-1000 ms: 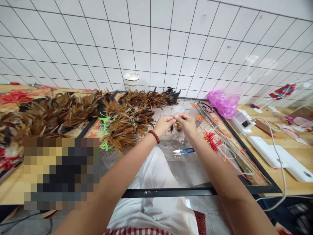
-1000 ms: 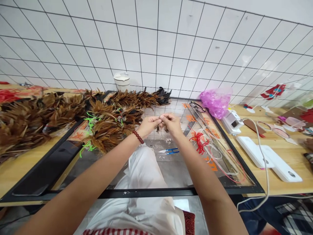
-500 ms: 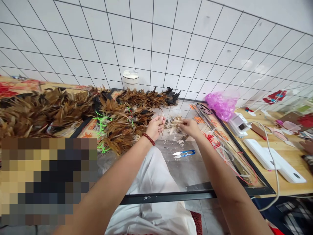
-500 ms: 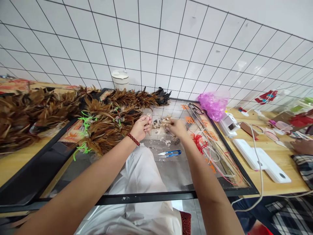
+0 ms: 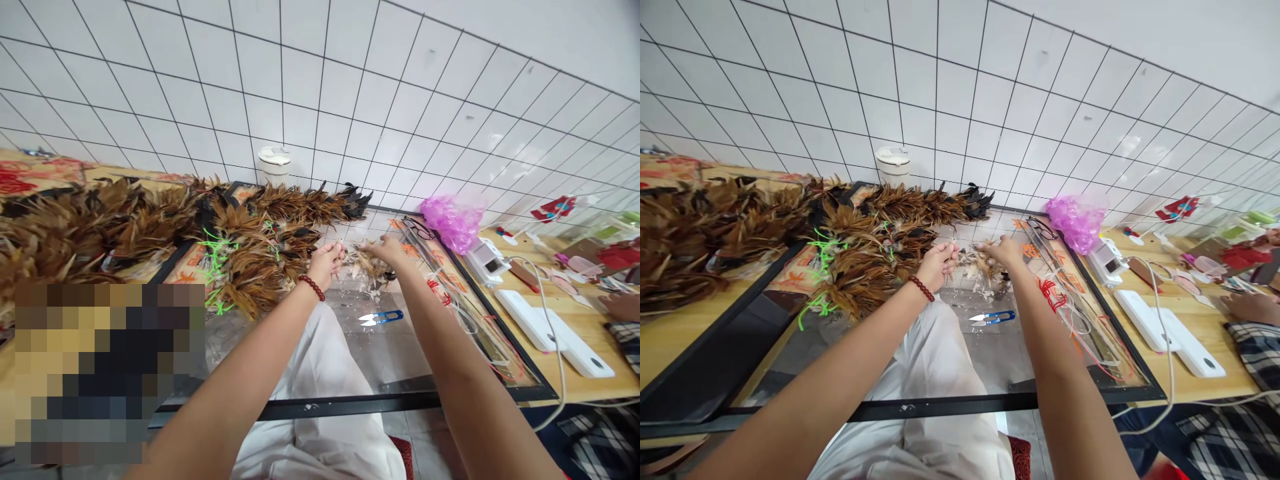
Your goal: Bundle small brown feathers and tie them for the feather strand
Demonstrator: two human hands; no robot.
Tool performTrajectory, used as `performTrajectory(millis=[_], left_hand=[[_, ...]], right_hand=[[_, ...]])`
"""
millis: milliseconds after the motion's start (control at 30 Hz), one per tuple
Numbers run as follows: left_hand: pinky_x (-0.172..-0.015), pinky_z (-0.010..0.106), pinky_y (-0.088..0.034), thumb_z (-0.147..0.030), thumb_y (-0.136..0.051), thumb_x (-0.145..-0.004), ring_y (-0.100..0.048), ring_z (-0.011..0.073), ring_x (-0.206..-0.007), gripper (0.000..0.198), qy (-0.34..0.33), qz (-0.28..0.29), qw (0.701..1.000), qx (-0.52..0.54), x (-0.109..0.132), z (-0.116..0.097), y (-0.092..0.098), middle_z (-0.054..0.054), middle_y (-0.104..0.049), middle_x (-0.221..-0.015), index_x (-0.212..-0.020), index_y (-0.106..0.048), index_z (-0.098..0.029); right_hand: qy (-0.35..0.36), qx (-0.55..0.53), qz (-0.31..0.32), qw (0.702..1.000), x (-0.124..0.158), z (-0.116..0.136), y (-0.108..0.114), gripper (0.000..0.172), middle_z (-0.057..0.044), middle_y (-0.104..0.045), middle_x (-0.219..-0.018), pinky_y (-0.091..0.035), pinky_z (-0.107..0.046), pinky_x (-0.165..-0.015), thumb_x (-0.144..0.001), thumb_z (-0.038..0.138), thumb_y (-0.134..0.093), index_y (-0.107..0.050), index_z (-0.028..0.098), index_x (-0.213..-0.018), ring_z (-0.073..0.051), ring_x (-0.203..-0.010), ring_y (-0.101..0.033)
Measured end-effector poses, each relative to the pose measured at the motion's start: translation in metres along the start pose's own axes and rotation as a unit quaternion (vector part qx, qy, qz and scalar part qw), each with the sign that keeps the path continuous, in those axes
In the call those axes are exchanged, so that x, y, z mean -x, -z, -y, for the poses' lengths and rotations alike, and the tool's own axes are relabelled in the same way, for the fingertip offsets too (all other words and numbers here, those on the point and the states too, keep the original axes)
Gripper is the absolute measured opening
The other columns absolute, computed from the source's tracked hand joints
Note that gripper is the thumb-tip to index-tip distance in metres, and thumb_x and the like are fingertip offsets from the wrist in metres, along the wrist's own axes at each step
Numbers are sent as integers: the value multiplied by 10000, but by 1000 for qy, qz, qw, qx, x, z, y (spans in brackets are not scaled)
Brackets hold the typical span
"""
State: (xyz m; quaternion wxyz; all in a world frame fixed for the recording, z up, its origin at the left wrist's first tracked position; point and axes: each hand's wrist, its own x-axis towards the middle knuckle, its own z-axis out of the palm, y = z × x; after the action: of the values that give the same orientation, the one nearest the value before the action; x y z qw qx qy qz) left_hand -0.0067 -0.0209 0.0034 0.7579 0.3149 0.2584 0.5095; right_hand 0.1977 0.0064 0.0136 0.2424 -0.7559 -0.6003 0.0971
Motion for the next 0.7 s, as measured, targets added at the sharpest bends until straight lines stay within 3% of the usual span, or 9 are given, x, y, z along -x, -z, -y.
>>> performTrajectory(millis=[67,167,267,333,433,500,600,700], left_hand=[[-358,130,-156,-262,-686,-755,-263,-16,-367,199,0,-3,1000,1,1,0,0,-37,-477,-583,-733,-557,-112],[-355,130,-150,-268,-686,-756,-252,-18,-360,205,2,-12,1000,-2,2,-1,1,-39,-474,-575,-730,-556,-111],[-351,129,-153,-245,-676,-765,-254,-17,-356,184,-2,-19,1000,6,3,-1,0,-40,-473,-572,-727,-555,-111],[-348,130,-154,-213,-640,-795,-259,-14,-353,149,-4,-24,999,23,2,-2,0,-40,-470,-571,-731,-553,-111],[-344,130,-160,-163,-546,-857,-257,-10,-347,127,1,-43,997,69,-1,-4,-1,-41,-457,-572,-741,-538,-113],[-342,130,-164,-147,-501,-883,-251,-8,-343,146,4,-64,992,106,-2,-8,-2,-47,-440,-568,-740,-516,-123],[-330,131,-153,-146,-496,-888,-236,-5,-334,144,17,-74,990,122,0,-16,0,-55,-425,-563,-745,-498,-135],[-317,130,-145,-148,-510,-878,-227,-4,-330,125,43,-32,994,95,10,-24,7,-51,-433,-571,-755,-506,-132]], right_hand=[[8,48,36,998,0,16,-4,365,-143,-684,-933,-428,-320,-704,-654,422,-710,-693,157,-905,-255,-842,-614],[25,54,34,998,9,32,3,158,-61,-693,-786,-407,-278,-672,-746,338,-623,-699,206,-785,-198,-761,-607],[56,20,12,998,24,33,21,187,-24,-660,-682,-389,-256,-621,-776,349,-583,-693,198,-766,-157,-668,-574],[80,7,32,996,37,25,34,194,-17,-648,-671,-388,-251,-606,-750,353,-610,-698,183,-782,-143,-634,-559],[98,-8,50,994,54,13,49,355,-47,-672,-861,-431,-258,-653,-674,358,-696,-695,179,-980,-153,-720,-592],[104,-27,3,994,61,10,55,464,-80,-652,-1004,-460,-281,-721,-669,362,-711,-661,181,-1093,-171,-819,-606],[122,-34,-64,990,64,19,54,331,-80,-645,-1024,-466,-316,-790,-731,326,-661,-681,189,-1032,-176,-841,-607],[142,-15,-24,989,61,41,34,201,-54,-676,-962,-463,-324,-805,-763,284,-629,-707,212,-934,-181,-836,-610]])
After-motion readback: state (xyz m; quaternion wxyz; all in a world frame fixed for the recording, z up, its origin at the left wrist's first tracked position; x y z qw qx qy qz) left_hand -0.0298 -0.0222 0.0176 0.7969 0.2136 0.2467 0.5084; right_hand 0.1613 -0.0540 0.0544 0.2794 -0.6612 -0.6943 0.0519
